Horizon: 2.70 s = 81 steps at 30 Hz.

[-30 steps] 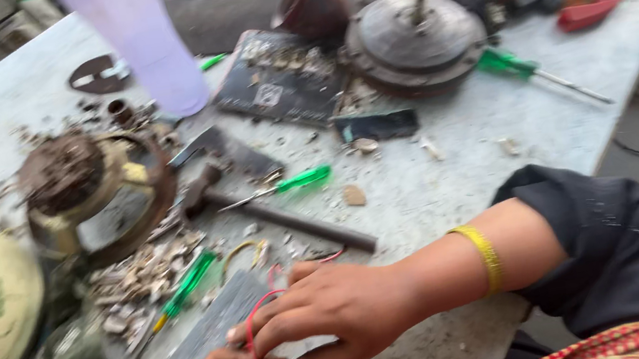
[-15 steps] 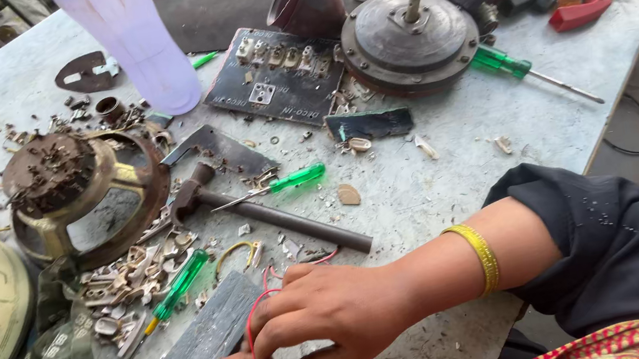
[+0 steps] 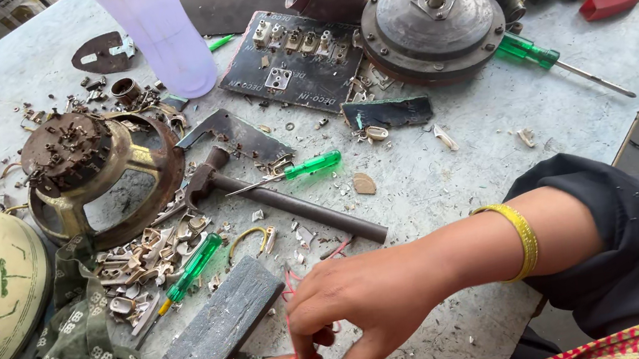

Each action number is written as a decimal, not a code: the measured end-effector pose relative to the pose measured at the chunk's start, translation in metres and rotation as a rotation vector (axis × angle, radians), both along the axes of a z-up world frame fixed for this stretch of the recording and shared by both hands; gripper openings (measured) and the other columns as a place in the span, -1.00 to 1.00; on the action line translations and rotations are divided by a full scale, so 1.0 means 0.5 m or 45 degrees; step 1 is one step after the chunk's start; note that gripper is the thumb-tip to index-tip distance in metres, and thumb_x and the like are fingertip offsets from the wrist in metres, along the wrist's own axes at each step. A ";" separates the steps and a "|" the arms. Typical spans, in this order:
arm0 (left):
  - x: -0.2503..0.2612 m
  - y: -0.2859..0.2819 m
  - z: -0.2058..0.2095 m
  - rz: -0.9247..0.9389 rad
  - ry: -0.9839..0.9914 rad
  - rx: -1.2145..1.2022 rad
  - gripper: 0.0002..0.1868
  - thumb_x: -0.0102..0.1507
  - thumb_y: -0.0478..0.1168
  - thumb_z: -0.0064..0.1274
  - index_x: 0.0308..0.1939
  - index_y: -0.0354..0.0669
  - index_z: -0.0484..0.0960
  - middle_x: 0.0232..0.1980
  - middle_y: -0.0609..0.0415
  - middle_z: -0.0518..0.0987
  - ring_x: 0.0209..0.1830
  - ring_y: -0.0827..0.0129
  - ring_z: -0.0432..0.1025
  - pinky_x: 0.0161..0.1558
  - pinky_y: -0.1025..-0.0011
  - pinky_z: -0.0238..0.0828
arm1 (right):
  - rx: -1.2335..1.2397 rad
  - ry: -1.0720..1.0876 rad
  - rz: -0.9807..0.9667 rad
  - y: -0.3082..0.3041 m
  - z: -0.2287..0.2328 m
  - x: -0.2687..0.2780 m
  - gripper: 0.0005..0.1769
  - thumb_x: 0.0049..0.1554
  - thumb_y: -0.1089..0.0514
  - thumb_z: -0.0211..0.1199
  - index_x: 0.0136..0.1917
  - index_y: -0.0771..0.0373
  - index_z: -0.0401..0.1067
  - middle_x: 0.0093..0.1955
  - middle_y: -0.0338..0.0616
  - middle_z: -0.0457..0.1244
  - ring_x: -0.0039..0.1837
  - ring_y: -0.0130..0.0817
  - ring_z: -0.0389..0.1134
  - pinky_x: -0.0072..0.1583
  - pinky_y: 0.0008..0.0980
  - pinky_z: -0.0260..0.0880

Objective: The person is repairing a small electronic component, likely a switch, by manipulating wires and using a screwdriver. They then use a hammer to strike a metal plate on a block, possibly to flatten or shape it.

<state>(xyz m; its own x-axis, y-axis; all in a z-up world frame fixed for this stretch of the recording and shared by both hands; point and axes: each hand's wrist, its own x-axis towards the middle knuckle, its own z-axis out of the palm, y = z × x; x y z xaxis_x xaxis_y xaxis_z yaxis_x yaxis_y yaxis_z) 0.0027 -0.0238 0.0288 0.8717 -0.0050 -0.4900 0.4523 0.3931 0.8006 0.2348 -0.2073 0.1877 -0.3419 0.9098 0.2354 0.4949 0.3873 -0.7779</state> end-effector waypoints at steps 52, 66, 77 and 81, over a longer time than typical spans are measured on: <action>-0.002 -0.017 0.077 0.215 -0.469 0.248 -0.60 0.23 -0.28 0.17 0.13 -0.38 0.61 0.13 -0.07 0.63 0.17 0.26 0.57 0.21 0.23 0.49 | -0.303 0.840 -0.072 0.006 0.040 0.008 -0.65 0.39 -0.02 0.25 -0.14 0.26 0.40 0.32 0.01 0.36 0.31 -0.29 0.35 0.35 -0.21 0.35; 0.007 -0.035 0.132 -0.145 -0.554 0.895 -0.66 0.24 -0.20 0.25 0.11 -0.04 0.76 -0.05 0.08 0.79 -0.01 0.36 0.66 0.03 0.40 0.60 | -0.717 1.323 -0.072 -0.019 -0.001 -0.031 -0.63 0.51 -0.01 0.00 -0.08 0.26 0.20 -0.20 -0.35 0.08 -0.14 -0.57 0.04 -0.07 -0.44 0.08; 0.002 -0.092 0.183 0.068 -0.714 1.168 -0.61 0.15 -0.21 0.38 0.07 0.07 0.76 -0.14 0.17 0.82 -0.12 0.48 0.69 -0.08 0.50 0.67 | -0.545 1.490 -0.189 -0.051 0.063 -0.041 -0.57 0.46 0.00 0.01 -0.18 0.27 0.13 -0.27 -0.19 0.08 -0.18 -0.34 0.04 -0.02 -0.26 0.14; -0.001 -0.120 0.190 0.238 -0.890 1.325 -0.65 0.17 -0.12 0.42 0.02 0.09 0.74 -0.09 0.22 0.80 -0.10 0.50 0.72 -0.02 0.52 0.66 | -0.558 1.541 -0.150 -0.067 0.076 -0.045 -0.57 0.48 0.02 0.02 -0.19 0.24 0.09 -0.28 -0.19 0.05 -0.18 -0.34 0.02 -0.03 -0.28 0.11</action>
